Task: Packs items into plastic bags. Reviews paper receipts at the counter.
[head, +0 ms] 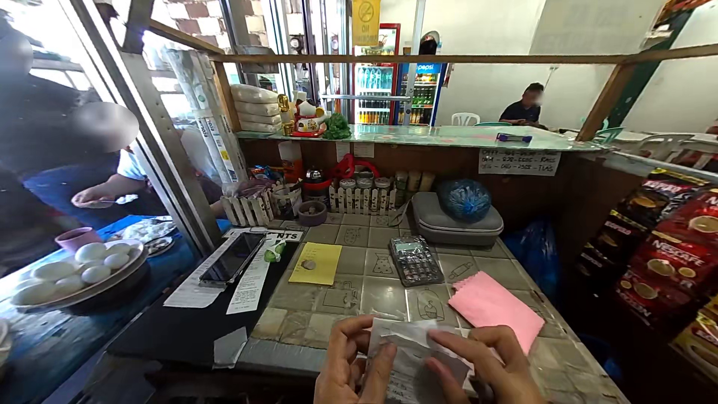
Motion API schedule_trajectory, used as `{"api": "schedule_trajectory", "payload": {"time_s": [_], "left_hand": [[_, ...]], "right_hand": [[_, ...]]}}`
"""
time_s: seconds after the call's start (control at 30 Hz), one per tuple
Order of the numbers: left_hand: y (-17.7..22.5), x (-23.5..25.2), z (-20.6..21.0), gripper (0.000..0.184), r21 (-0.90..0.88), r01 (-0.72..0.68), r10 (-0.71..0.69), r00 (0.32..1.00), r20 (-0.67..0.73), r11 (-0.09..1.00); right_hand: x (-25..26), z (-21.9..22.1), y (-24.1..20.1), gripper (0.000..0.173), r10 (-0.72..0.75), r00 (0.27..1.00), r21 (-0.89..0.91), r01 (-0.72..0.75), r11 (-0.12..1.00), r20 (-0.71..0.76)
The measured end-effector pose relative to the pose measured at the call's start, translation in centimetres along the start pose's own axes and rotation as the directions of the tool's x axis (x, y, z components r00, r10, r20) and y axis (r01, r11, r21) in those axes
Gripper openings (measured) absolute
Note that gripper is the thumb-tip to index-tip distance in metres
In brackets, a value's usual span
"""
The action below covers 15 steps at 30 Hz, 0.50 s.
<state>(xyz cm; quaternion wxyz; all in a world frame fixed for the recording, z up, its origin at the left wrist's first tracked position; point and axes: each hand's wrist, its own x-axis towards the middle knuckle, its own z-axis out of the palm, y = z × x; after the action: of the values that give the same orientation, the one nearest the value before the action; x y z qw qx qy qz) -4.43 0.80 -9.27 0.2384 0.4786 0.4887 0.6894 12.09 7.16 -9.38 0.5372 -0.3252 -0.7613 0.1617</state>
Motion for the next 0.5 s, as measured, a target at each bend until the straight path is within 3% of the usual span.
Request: {"api": "schedule_trajectory", "payload": {"time_s": [0.13, 0.23, 0.37, 0.5], "left_hand": [[-0.12, -0.09, 0.16, 0.041, 0.065, -0.042, 0.038, 0.997, 0.062, 0.997], [-0.57, -0.29, 0.07, 0.034, 0.111, -0.072, 0.064, 0.995, 0.074, 0.991], [-0.84, -0.54, 0.12, 0.024, 0.142, -0.085, 0.082, 0.996, 0.026, 0.986], [-0.88, -0.54, -0.10, 0.021, 0.216, -0.099, 0.092, 0.995, 0.042, 0.971]], "right_hand": [[0.34, -0.06, 0.18, 0.016, 0.072, 0.987, 0.045, -0.079, 0.996, 0.143], [0.41, -0.10, 0.15, 0.013, 0.067, 0.989, 0.038, -0.073, 0.997, 0.133], [0.30, 0.03, 0.60, 0.023, 0.055, 0.989, 0.025, -0.059, 0.998, 0.136], [0.28, -0.17, 0.59, 0.009, 0.022, 0.986, 0.083, -0.036, 0.996, 0.167]]}}
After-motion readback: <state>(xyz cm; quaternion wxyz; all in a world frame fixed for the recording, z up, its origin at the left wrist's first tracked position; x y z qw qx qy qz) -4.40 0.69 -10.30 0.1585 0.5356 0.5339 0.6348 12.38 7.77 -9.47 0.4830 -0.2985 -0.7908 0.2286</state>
